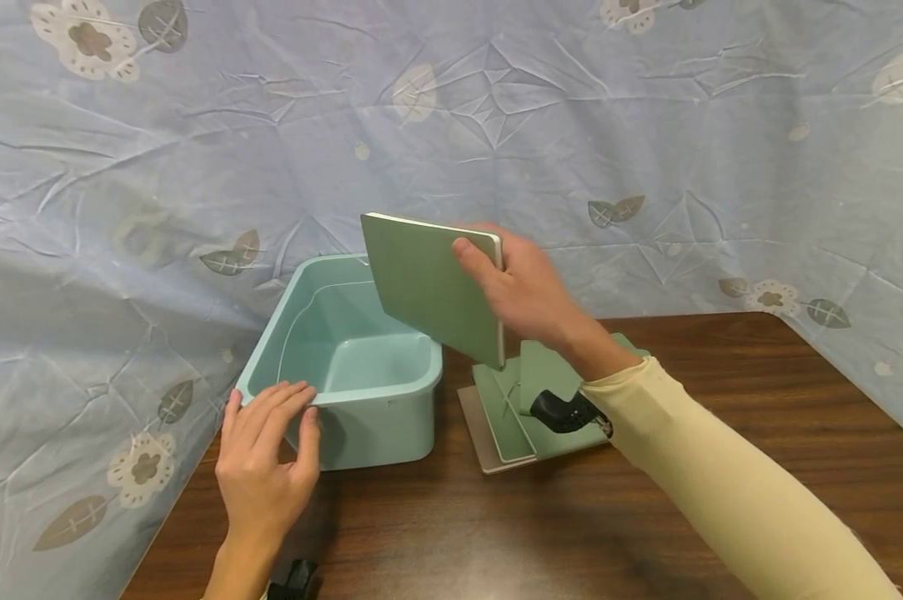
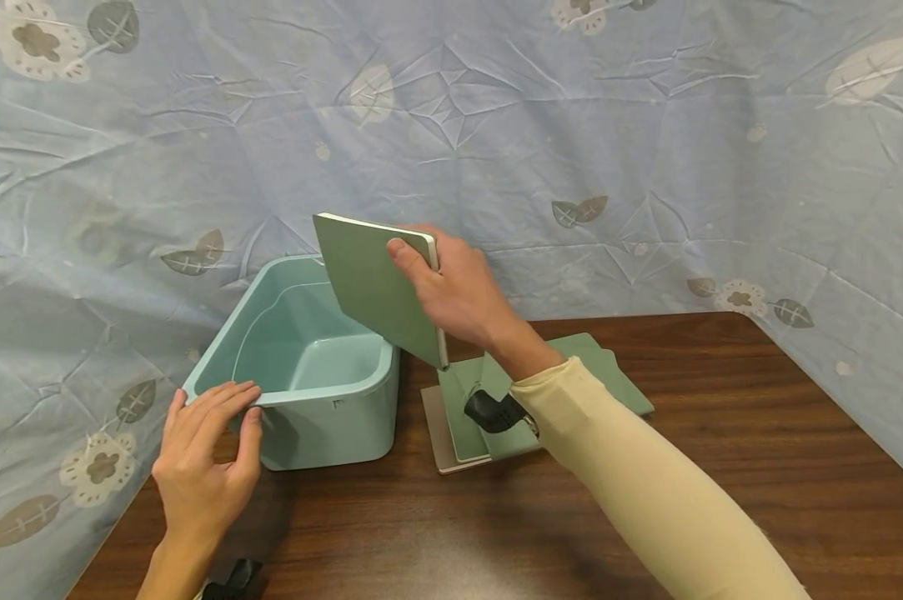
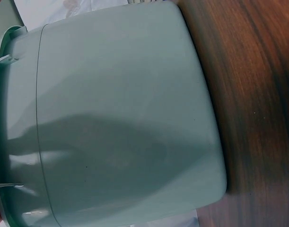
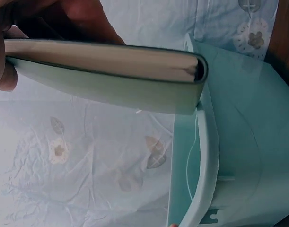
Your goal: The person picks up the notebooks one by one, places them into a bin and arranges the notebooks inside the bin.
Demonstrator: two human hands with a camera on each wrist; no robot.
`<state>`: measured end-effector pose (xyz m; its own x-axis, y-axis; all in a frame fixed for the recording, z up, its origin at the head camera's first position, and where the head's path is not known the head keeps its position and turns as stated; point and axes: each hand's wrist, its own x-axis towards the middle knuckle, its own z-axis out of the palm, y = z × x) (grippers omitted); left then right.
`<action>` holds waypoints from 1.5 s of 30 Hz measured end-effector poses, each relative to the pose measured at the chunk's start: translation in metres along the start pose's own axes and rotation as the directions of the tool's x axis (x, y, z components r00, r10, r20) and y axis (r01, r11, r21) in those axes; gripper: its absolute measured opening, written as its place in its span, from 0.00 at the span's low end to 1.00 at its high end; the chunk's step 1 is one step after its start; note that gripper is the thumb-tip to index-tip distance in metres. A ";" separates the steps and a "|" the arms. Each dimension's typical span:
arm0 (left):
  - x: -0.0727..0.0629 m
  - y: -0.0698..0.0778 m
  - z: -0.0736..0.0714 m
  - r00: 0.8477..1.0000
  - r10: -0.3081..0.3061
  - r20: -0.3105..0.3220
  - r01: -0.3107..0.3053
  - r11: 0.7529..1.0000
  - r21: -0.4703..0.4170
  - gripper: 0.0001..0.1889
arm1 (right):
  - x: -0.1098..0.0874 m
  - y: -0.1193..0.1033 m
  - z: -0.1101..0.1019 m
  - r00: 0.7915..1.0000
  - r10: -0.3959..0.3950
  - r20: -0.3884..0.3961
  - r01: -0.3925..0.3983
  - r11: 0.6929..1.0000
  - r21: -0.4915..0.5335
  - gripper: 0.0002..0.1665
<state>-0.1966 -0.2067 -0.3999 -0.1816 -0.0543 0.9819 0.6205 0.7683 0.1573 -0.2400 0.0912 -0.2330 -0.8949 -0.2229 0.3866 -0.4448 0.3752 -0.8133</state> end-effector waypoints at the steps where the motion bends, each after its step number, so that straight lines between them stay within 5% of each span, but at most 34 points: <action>1: 0.000 0.000 0.000 1.000 0.000 -0.001 0.000 1.000 0.000 0.11 | 0.001 0.000 0.000 1.000 0.004 -0.006 -0.004 1.000 0.006 0.24; 17: 0.000 -0.001 0.001 1.000 0.000 -0.006 0.000 1.000 0.001 0.11 | 0.008 -0.003 0.002 0.998 0.049 0.047 -0.049 0.999 0.008 0.33; 26: -0.001 0.000 0.001 1.000 -0.004 -0.008 0.004 1.000 0.001 0.11 | 0.007 0.001 0.007 0.970 0.183 0.161 -0.188 0.982 0.018 0.45; 45: 0.001 0.002 0.000 1.000 -0.007 0.001 0.007 1.000 -0.002 0.10 | 0.002 0.010 -0.007 0.978 0.162 0.131 -0.143 0.979 -0.144 0.44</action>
<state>-0.1954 -0.2051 -0.3988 -0.1871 -0.0587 0.9806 0.6210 0.7663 0.1644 -0.2464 0.1005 -0.2373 -0.9426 -0.2750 0.1891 -0.3127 0.5291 -0.7888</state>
